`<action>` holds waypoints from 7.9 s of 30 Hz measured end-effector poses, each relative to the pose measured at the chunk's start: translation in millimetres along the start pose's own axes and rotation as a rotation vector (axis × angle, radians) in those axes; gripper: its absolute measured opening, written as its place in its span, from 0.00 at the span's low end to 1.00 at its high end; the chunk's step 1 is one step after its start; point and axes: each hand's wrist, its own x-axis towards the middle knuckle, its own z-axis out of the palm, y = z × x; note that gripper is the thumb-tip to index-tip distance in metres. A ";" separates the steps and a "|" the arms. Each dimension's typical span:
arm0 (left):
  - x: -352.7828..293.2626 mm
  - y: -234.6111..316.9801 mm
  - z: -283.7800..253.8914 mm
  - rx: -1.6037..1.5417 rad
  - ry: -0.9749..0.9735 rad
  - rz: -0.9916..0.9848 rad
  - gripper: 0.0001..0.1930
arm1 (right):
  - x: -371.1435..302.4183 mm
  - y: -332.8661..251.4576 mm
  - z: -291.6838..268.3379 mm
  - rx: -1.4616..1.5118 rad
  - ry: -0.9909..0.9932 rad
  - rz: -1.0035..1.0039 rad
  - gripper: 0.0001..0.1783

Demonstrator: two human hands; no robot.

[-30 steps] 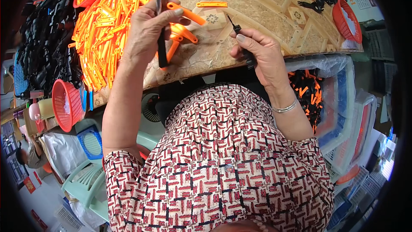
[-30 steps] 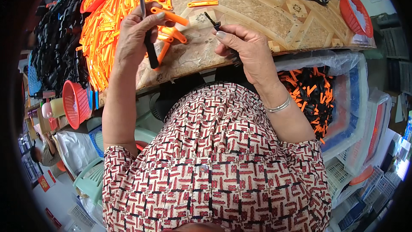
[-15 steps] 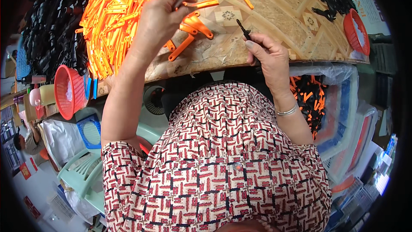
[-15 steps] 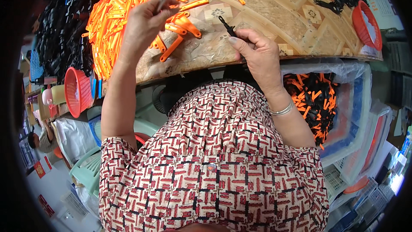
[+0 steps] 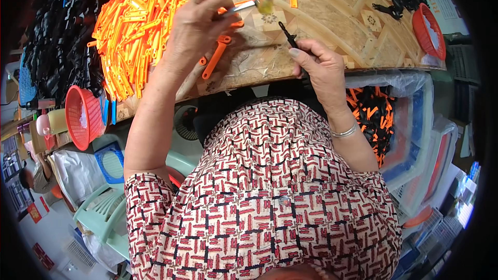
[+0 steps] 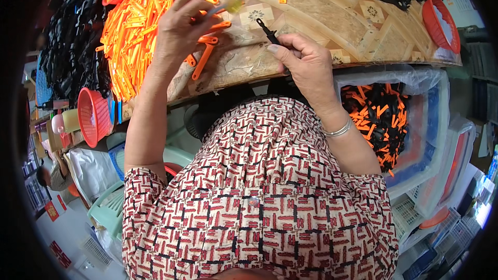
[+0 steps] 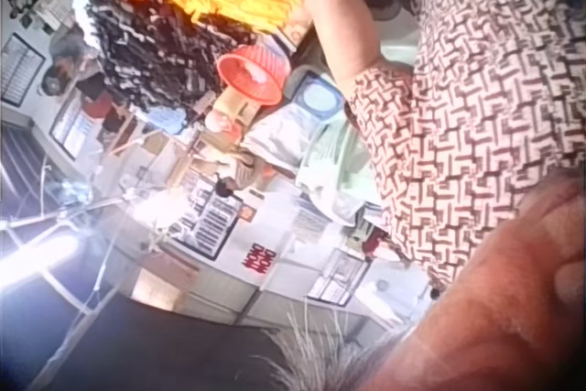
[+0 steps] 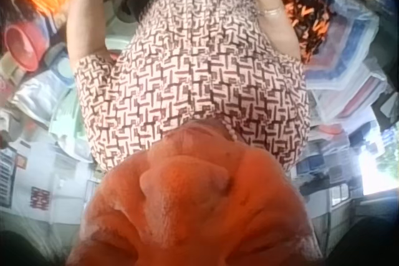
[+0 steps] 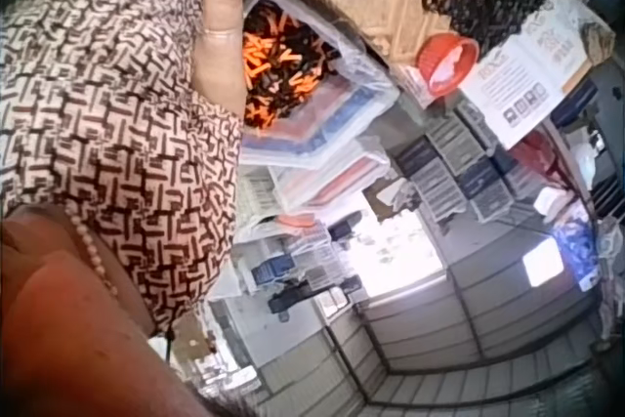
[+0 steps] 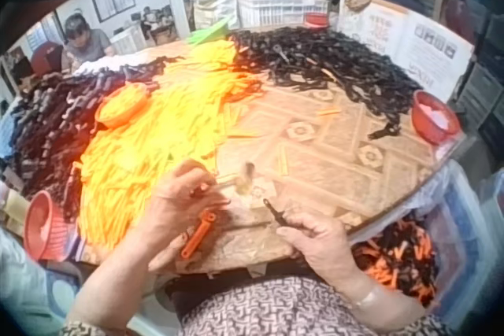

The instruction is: The person assembles small plastic components by inserting orange plastic handles into black plastic heads. They use a small hammer to tap the handles into place, ensuring a secure fit. The person works at a wooden table, handling the parts one by one and placing the finished items on the table.

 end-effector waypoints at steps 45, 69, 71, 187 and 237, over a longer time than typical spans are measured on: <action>-45.1 43.7 -24.5 -0.218 -0.268 0.008 0.12 | 11.6 -38.1 10.1 -0.184 -0.446 0.107 0.11; -56.6 65.1 -12.1 -0.112 -0.218 -0.270 0.13 | -0.6 -27.7 16.0 -0.828 -0.185 -0.797 0.06; -70.3 50.6 -8.2 -0.148 -0.121 -0.130 0.13 | -2.3 -34.4 19.6 -0.900 -0.175 -0.849 0.06; -98.9 69.4 -6.3 -0.249 0.021 -0.189 0.24 | -34.0 -0.2 -29.2 0.097 -0.274 0.510 0.10; 31.3 54.9 0.6 -1.078 0.356 -0.833 0.10 | 289.7 -123.3 -216.3 -1.606 0.357 -0.725 0.27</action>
